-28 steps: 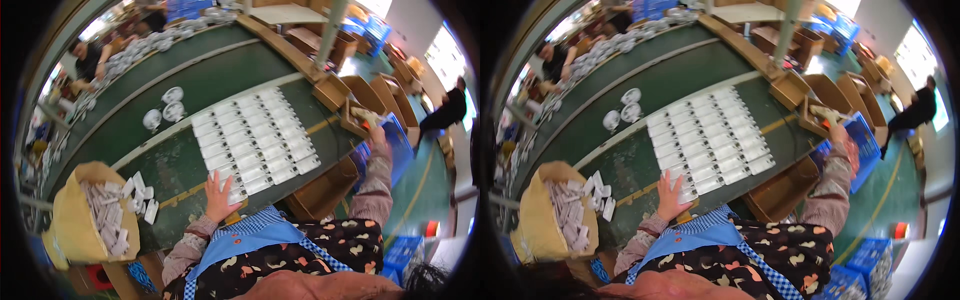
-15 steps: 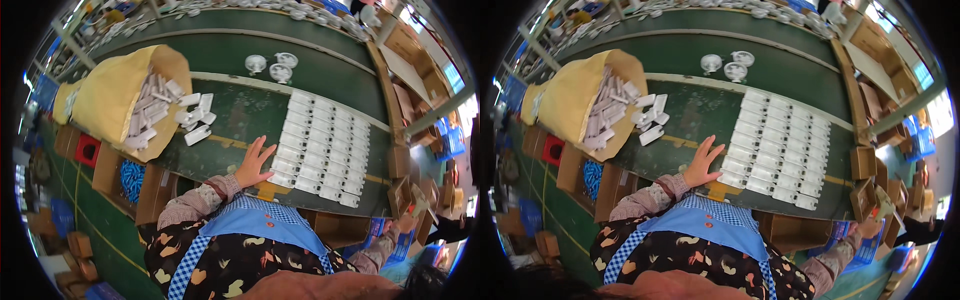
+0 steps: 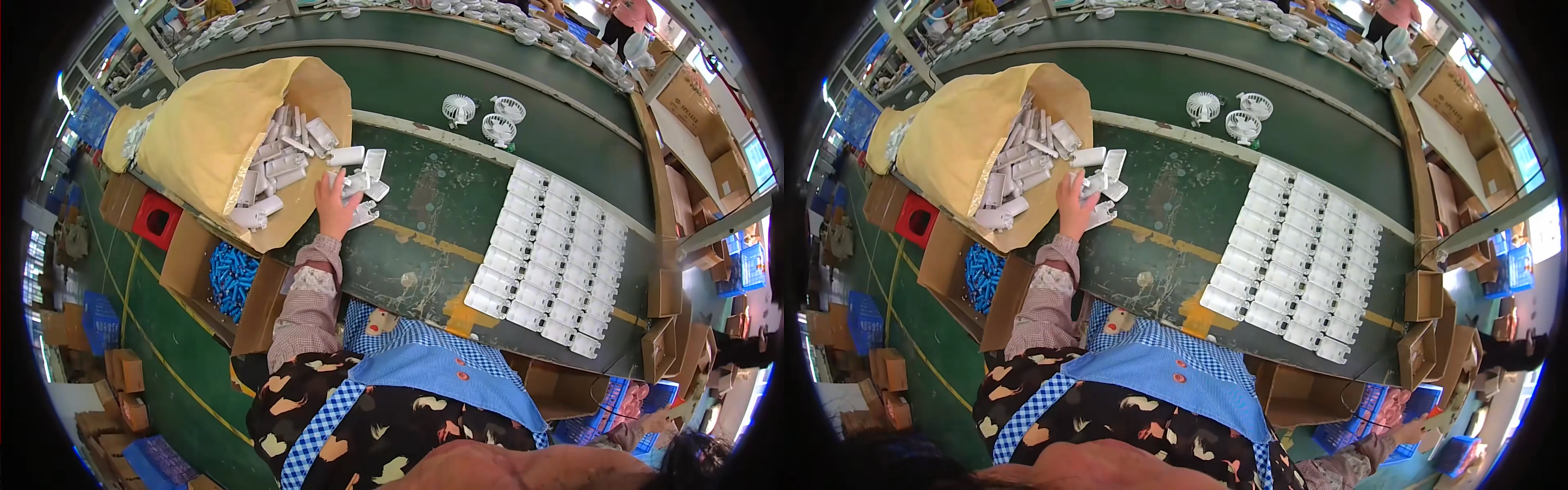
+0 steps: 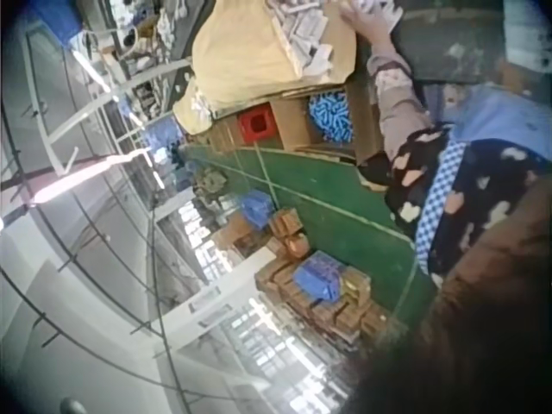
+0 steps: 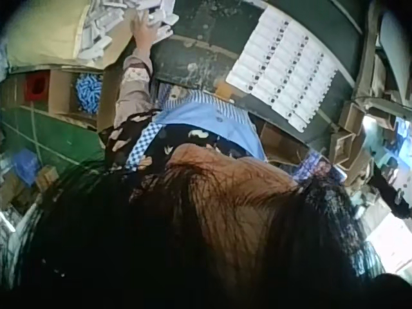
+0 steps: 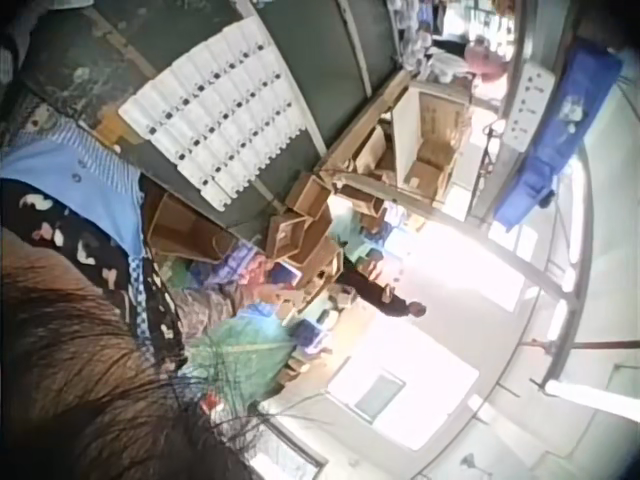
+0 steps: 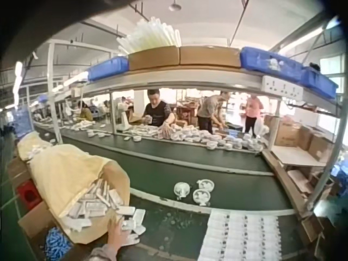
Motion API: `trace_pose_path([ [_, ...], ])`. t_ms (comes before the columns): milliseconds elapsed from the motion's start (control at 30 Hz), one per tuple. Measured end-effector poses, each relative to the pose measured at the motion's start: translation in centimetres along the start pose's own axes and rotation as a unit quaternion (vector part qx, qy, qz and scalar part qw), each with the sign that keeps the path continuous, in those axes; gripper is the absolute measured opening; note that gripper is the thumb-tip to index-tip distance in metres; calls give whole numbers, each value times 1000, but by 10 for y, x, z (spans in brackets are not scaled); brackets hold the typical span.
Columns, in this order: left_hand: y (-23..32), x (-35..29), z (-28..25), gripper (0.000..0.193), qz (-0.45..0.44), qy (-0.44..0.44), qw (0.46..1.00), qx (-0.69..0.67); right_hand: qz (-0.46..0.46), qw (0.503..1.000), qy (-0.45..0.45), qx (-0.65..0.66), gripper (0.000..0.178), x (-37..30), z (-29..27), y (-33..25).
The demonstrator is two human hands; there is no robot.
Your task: Assembling white plastic housings onto a tray and using a hot glue gun to secure blue electronic components inside them.
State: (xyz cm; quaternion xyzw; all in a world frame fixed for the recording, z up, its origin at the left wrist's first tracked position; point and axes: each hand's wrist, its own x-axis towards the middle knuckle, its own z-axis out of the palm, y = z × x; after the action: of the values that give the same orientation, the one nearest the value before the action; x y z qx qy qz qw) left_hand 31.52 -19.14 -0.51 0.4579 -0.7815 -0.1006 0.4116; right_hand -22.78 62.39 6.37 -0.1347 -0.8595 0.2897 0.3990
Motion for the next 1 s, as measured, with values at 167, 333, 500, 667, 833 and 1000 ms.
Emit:
trace_pose_path([
  [167, 38, -5, 35, 65, 39, -15, 999, -4, 85, 992, -8, 94, 46, -25, -31, -25],
  [333, 94, -5, 50, 62, 64, -99, 992, -37, 24, 992, -26, 119, 38, -56, -43, -89],
  [500, 96, 17, 55, 39, 52, -80, 992, -81, 46, 982, -80, 165, 33, -80, -55, -141],
  [667, 76, 51, 42, 31, -106, -81, 960, -248, 25, 987, -98, 121, 39, -94, -58, -164],
  [833, 55, 65, 25, 28, -317, -57, 832, -451, 35, 985, -125, 114, 39, -104, -56, -169],
  [1000, 51, 63, -1, 36, -176, -44, 978, -100, 35, 979, -123, 158, 39, -115, -56, -177],
])
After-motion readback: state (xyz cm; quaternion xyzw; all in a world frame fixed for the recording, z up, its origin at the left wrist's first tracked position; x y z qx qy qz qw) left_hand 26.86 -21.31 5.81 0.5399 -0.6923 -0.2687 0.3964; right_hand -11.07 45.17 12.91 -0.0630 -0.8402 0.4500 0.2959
